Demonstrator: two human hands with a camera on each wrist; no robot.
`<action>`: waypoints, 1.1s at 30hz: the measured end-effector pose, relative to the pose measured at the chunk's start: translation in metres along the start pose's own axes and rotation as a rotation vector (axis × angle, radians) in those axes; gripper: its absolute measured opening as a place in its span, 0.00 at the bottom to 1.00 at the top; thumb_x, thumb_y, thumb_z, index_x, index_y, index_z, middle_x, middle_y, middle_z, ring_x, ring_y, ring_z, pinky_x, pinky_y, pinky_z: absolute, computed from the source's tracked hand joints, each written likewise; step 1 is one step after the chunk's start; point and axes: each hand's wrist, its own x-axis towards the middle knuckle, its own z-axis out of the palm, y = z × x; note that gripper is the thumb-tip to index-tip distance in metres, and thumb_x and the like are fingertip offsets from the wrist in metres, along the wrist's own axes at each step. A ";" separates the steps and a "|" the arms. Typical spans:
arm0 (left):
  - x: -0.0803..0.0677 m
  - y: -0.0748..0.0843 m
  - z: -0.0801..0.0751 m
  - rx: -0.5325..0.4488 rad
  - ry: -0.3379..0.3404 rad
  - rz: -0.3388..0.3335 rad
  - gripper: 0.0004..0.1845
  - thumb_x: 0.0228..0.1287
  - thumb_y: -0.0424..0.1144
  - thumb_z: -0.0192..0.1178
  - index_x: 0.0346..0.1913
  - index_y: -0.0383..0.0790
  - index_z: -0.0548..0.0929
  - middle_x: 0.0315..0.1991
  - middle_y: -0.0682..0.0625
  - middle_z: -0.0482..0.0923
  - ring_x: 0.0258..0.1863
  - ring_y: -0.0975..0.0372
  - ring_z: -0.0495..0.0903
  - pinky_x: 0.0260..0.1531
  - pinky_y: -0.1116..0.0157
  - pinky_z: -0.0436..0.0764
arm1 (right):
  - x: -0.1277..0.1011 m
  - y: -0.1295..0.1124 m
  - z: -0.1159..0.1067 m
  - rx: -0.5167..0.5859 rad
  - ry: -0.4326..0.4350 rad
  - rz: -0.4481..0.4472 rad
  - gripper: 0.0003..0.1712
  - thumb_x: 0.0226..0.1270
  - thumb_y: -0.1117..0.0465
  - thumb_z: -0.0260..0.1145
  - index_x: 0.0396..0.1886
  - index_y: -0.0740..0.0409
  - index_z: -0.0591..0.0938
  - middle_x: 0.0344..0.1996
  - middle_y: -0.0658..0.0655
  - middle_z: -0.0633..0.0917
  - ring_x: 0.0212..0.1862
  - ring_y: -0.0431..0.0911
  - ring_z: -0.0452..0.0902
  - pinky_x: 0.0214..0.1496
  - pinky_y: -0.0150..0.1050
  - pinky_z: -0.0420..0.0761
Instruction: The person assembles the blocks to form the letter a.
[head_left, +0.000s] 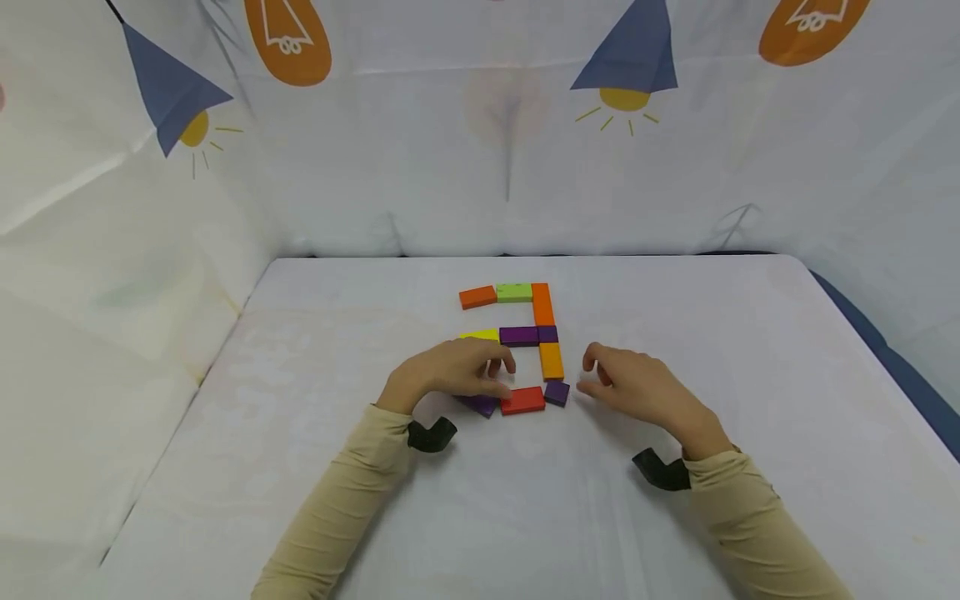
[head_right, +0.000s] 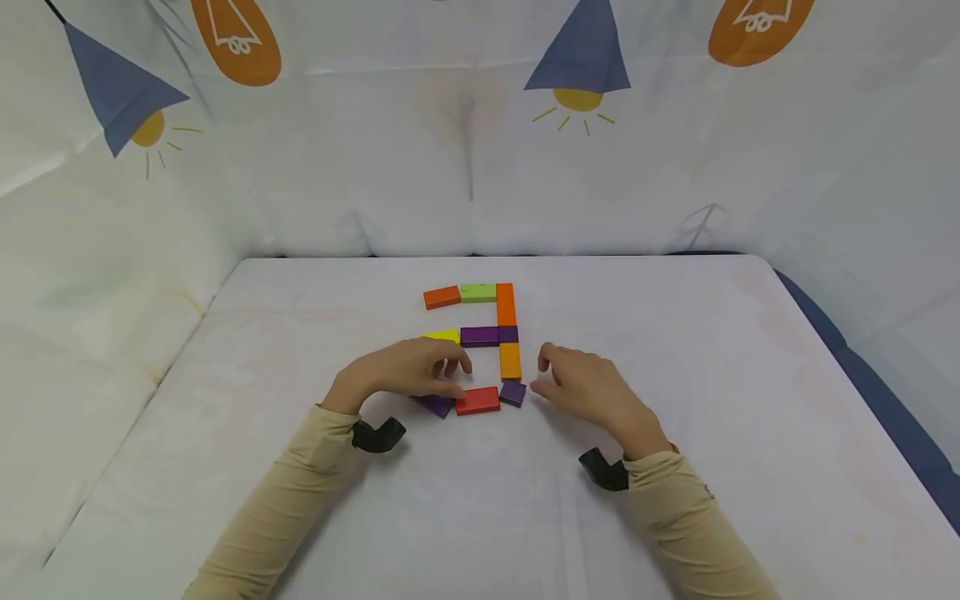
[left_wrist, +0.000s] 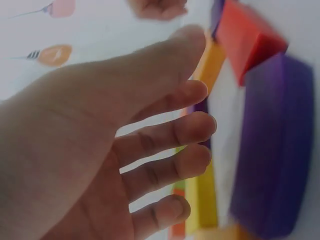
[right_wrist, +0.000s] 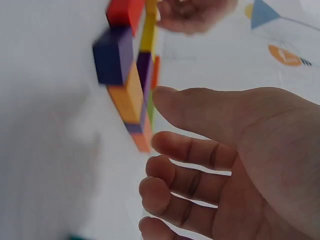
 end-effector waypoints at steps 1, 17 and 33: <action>-0.002 -0.003 -0.003 -0.009 0.015 -0.005 0.17 0.54 0.55 0.57 0.44 0.53 0.76 0.30 0.58 0.72 0.29 0.67 0.70 0.30 0.70 0.71 | -0.002 0.005 -0.004 0.001 0.003 0.008 0.18 0.57 0.48 0.61 0.41 0.53 0.72 0.21 0.49 0.72 0.20 0.40 0.64 0.21 0.33 0.64; -0.029 -0.062 -0.026 -0.056 0.333 -0.112 0.19 0.61 0.46 0.53 0.53 0.43 0.73 0.52 0.48 0.70 0.53 0.55 0.67 0.55 0.55 0.66 | -0.022 0.057 -0.023 0.082 -0.182 0.115 0.26 0.52 0.47 0.64 0.43 0.60 0.70 0.35 0.56 0.76 0.32 0.42 0.71 0.33 0.36 0.70; -0.031 -0.071 -0.026 -0.086 0.329 -0.096 0.21 0.63 0.46 0.51 0.57 0.43 0.70 0.55 0.47 0.68 0.56 0.55 0.66 0.58 0.54 0.65 | -0.016 0.045 -0.011 0.082 -0.120 0.018 0.15 0.54 0.54 0.64 0.39 0.55 0.73 0.26 0.49 0.73 0.29 0.41 0.66 0.29 0.33 0.68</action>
